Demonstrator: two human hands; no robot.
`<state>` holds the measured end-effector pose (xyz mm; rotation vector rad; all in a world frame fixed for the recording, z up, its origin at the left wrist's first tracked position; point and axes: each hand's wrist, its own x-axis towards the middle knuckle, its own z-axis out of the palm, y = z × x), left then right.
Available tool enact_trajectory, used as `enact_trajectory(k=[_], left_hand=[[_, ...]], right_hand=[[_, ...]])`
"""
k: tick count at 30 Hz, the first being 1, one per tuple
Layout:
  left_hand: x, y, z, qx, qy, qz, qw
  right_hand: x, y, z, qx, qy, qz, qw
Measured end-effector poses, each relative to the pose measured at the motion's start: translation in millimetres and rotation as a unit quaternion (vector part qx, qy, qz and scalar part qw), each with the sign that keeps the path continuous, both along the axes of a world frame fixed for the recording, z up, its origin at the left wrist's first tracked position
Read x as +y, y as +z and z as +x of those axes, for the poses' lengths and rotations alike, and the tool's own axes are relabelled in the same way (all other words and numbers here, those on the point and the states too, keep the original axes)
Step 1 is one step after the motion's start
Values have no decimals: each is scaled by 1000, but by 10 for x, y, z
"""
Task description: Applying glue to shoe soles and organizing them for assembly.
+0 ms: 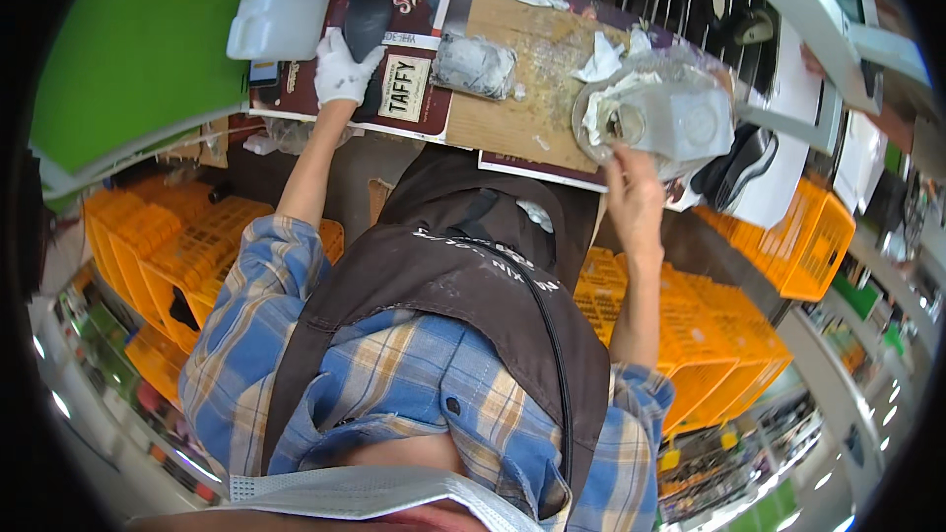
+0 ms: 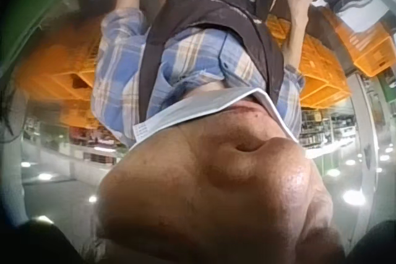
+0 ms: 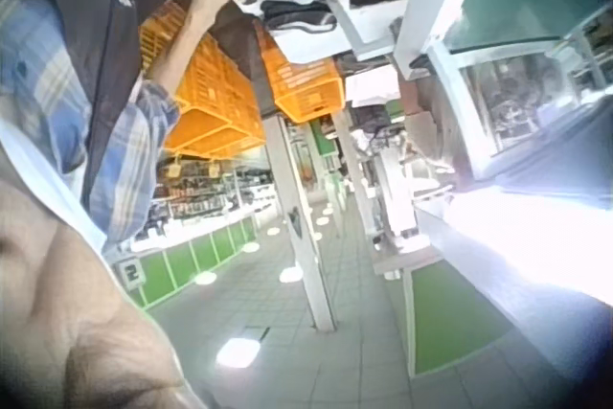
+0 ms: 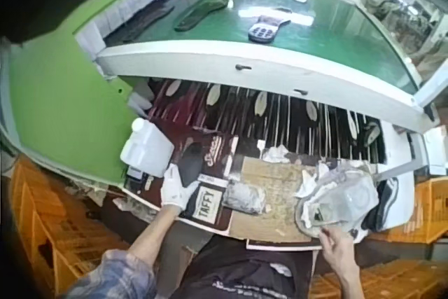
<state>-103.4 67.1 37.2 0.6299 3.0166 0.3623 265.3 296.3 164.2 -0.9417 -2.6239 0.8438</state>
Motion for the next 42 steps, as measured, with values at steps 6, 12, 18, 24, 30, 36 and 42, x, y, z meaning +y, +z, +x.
enact_trajectory(k=[6,12,18,24,30,36,42], left_hand=[[-180,-566,-53,134,-53,130,981],[-210,-635,-81,146,-46,178,972],[-245,-659,-120,150,-57,195,968],[-358,-198,230,-69,-44,151,985],[-475,63,659,-12,-58,46,997],[-463,114,578,11,-14,59,998],[-473,142,416,-101,-16,2,995]], right_hand=[[64,-218,-203,-72,-69,162,982],[-28,-662,-222,-85,-77,237,965],[71,-858,-146,-47,-97,269,957],[145,-821,-136,-61,-85,287,952],[158,-773,-107,-37,-93,259,961],[192,-780,-89,-1,-95,256,962],[229,-861,-32,35,-108,247,962]])
